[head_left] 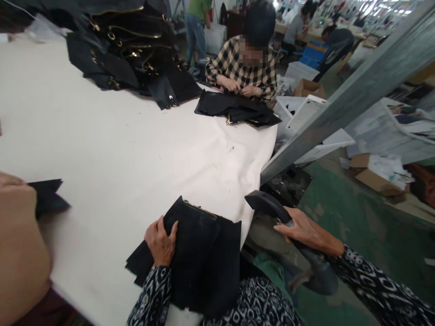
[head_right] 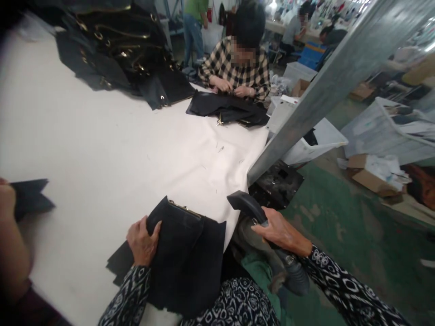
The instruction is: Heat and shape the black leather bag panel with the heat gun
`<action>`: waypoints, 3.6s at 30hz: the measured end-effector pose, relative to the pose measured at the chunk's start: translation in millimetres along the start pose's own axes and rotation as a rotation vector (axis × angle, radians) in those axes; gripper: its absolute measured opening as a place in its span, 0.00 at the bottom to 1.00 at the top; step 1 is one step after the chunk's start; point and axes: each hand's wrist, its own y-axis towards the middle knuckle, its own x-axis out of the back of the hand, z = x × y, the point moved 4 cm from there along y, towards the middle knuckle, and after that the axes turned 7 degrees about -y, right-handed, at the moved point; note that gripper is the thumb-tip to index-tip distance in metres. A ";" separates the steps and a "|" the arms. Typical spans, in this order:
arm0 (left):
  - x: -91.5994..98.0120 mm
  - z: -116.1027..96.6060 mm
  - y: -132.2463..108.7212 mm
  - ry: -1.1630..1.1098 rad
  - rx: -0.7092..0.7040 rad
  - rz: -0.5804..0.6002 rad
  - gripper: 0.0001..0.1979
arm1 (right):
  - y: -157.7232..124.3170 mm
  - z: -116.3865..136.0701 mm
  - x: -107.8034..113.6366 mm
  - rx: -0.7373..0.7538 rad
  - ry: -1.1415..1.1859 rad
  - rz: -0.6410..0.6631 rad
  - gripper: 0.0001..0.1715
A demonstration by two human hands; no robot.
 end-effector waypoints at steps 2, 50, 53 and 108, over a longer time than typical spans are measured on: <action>1.7 -2.9 6.8 0.016 0.033 0.084 0.28 | -15.8 -12.6 -2.4 -0.014 -0.011 -0.047 0.07; -3.2 -83.3 34.3 -0.503 -0.048 0.302 0.17 | 18.1 25.9 -64.9 0.232 -0.108 -0.032 0.04; -19.1 -72.2 47.3 -0.554 -0.030 0.290 0.19 | 38.9 20.7 -89.9 0.231 -0.185 -0.063 0.07; -18.5 -78.9 7.4 -0.155 -0.652 0.067 0.13 | 44.7 50.0 -13.3 0.145 -0.067 0.083 0.03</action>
